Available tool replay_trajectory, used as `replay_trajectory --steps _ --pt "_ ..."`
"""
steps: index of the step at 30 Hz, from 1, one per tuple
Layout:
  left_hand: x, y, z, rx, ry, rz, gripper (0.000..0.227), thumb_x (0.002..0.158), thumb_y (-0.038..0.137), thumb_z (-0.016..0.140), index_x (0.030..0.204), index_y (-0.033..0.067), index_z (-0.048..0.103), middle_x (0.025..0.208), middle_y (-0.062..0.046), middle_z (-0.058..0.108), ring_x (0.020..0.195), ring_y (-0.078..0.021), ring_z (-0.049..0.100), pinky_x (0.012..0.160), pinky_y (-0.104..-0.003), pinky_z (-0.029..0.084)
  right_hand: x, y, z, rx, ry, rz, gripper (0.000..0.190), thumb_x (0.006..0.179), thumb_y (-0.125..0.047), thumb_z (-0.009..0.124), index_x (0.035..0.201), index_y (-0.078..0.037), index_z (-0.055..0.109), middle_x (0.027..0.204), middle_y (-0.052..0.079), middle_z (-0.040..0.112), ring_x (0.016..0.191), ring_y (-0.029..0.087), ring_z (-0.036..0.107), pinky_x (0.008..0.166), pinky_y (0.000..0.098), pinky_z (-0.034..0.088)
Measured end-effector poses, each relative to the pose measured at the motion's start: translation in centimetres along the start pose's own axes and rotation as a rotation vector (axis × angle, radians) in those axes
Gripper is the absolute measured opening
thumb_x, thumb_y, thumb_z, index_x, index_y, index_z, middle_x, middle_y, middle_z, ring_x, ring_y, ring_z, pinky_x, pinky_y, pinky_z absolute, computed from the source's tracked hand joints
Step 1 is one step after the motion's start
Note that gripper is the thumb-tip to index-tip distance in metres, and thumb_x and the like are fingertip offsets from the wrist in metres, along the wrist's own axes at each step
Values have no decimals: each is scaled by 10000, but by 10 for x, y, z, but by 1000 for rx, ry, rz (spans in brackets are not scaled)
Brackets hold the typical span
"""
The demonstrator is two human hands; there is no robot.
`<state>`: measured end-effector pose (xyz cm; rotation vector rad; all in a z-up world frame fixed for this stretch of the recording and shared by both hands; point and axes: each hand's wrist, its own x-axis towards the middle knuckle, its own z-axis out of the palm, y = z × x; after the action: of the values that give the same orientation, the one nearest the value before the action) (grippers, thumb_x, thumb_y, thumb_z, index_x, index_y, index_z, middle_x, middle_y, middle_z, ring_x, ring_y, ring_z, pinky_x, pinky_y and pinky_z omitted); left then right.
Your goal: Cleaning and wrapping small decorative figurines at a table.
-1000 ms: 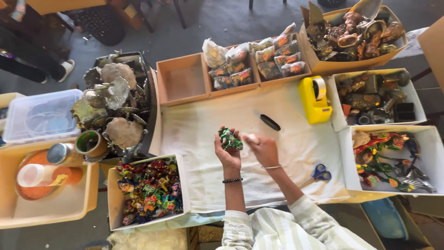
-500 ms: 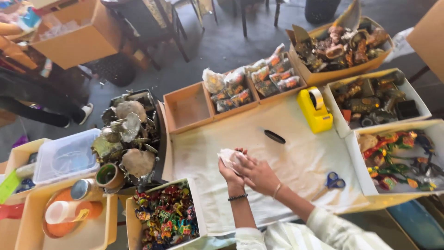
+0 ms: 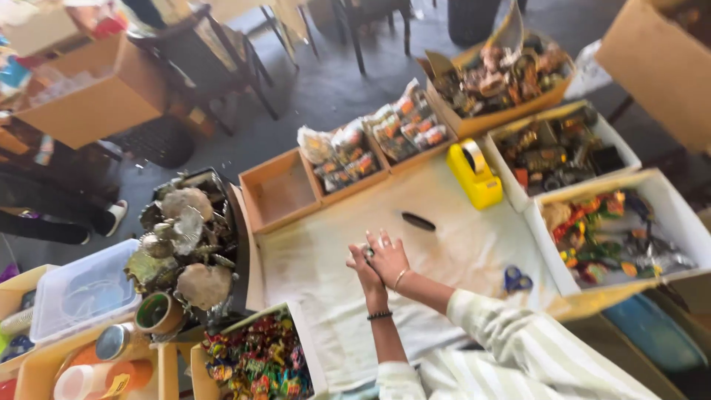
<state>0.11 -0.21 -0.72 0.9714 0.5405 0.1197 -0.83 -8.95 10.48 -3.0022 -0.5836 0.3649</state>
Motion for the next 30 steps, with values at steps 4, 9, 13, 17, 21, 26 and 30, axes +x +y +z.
replay_trajectory --steps 4,9,13,17,21,26,30 --pt "-2 11 -11 -145 44 -34 664 1045 634 461 1216 -6 418 1167 -143 494 1108 -287 504 954 -453 491 -10 -14 15 23 324 -45 218 916 -260 615 1081 -220 752 1652 81 294 1429 403 373 912 549 444" --pt "-18 46 26 -310 15 -42 646 994 662 418 1202 54 473 1127 -165 537 1036 -324 531 892 -466 501 -10 -11 30 138 339 -142 190 898 -230 615 1056 -195 715 1647 103 339 1377 370 484 914 504 505" --pt "-38 38 24 -441 -39 -101 678 974 712 373 1198 78 465 1079 -223 560 954 -397 529 815 -507 498 -17 -3 38 147 224 -105 237 946 -214 592 1167 -197 675 1617 184 338 1230 369 578 868 483 549" --pt "-26 13 22 -278 160 141 535 978 556 415 1357 178 411 1274 -41 547 1131 -230 578 970 -423 513 -20 4 23 64 280 -49 370 891 -170 580 1250 -239 640 1560 237 329 1146 411 587 790 475 561" --pt "-3 11 -2 -132 100 289 558 1054 520 407 1462 141 367 1329 -76 574 1158 -252 617 988 -456 532 -56 2 9 187 219 -37 319 895 -161 621 1212 -195 628 1605 253 342 1097 399 608 817 476 558" --pt "6 45 -24 -383 277 11 519 1012 528 326 1374 168 420 1033 -214 735 796 -337 708 666 -442 524 -99 8 22 544 -114 -361 450 885 -246 768 1276 -100 599 1123 210 627 1050 414 626 889 497 514" --pt "-22 62 -21 -376 43 -27 655 983 614 312 1340 87 469 1032 -292 722 784 -399 731 732 -462 632 -94 -2 -5 499 145 -373 649 803 -65 662 1444 -110 569 1065 206 639 982 394 638 816 480 525"
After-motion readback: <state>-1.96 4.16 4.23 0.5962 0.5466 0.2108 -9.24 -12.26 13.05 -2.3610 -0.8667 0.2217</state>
